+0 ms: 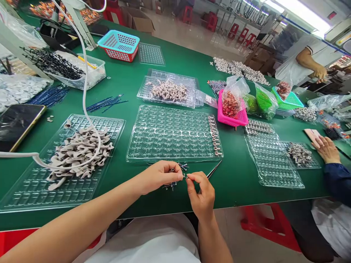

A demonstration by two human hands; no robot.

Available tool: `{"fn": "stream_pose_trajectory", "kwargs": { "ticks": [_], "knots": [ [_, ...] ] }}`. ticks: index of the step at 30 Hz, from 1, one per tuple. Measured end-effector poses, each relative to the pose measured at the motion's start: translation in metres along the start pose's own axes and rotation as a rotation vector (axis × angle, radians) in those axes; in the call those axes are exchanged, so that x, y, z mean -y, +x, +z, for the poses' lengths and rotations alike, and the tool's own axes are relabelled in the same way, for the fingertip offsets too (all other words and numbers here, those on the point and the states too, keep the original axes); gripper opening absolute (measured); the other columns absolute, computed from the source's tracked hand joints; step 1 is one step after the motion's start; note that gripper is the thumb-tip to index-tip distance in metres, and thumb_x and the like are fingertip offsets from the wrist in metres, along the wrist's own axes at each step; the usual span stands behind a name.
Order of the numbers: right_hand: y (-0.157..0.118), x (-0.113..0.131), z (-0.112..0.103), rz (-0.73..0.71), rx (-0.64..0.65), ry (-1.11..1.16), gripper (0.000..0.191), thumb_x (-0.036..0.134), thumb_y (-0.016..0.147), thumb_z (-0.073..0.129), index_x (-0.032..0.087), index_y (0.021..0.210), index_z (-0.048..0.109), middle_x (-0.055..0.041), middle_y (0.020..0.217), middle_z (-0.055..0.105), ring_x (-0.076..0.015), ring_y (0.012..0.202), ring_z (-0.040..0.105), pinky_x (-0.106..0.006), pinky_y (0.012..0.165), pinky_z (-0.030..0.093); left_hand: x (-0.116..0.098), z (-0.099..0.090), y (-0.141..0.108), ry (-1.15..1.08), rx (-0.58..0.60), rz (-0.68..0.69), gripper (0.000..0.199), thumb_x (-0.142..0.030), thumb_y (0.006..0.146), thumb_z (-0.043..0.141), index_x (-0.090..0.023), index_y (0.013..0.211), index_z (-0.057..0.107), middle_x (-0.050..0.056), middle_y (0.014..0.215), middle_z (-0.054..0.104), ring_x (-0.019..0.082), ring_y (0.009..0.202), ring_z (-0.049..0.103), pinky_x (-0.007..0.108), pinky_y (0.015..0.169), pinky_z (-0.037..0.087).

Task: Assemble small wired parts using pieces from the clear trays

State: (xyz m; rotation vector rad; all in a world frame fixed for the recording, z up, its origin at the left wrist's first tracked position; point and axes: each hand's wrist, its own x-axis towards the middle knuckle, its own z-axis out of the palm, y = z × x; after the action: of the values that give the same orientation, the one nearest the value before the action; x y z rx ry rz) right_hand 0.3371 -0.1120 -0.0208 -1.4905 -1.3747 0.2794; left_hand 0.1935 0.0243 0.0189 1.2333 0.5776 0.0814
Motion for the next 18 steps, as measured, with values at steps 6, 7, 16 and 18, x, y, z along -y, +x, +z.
{"fn": "stream_pose_trajectory", "kwargs": {
  "ticks": [6,7,16,18],
  "knots": [
    [0.0003,0.0032,-0.0011,0.088,0.021,0.074,0.014,0.013,0.091,0.055,0.023,0.099,0.061,-0.0016,0.087,0.062,-0.0145,0.079,0.060,-0.027,0.068,0.048,0.0024,0.0008,-0.0001,-0.120,0.029,0.030,0.026,-0.038,0.081,0.068,-0.015,0.075,0.058,-0.005,0.064,0.047,0.009,0.057,0.039,0.023,0.054,0.028],
    [0.0002,0.0030,-0.0014,0.106,0.019,0.093,0.013,0.014,0.091,0.055,0.023,0.099,0.061,-0.0015,0.086,0.062,-0.0144,0.078,0.060,-0.026,0.068,0.048,0.0027,0.0008,-0.0002,-0.145,0.032,0.037,0.026,-0.038,0.081,0.069,-0.015,0.075,0.058,-0.005,0.064,0.047,0.009,0.057,0.038,0.023,0.053,0.028],
    [-0.0018,0.0021,-0.0033,0.182,0.028,0.229,0.011,0.016,0.092,0.056,0.024,0.098,0.062,-0.0015,0.086,0.060,-0.0143,0.077,0.057,-0.027,0.067,0.046,0.0039,0.0030,-0.0012,-0.271,0.061,0.052,0.030,-0.040,0.076,0.074,-0.015,0.074,0.059,-0.005,0.063,0.046,0.008,0.056,0.037,0.024,0.053,0.027],
    [-0.0016,0.0021,-0.0031,0.187,0.033,0.245,0.011,0.016,0.092,0.056,0.024,0.097,0.062,-0.0015,0.086,0.060,-0.0143,0.077,0.057,-0.027,0.068,0.046,0.0054,0.0036,-0.0009,-0.276,0.070,0.065,0.029,-0.040,0.077,0.075,-0.015,0.075,0.059,-0.005,0.063,0.047,0.009,0.056,0.038,0.024,0.054,0.027]
  ]
}}
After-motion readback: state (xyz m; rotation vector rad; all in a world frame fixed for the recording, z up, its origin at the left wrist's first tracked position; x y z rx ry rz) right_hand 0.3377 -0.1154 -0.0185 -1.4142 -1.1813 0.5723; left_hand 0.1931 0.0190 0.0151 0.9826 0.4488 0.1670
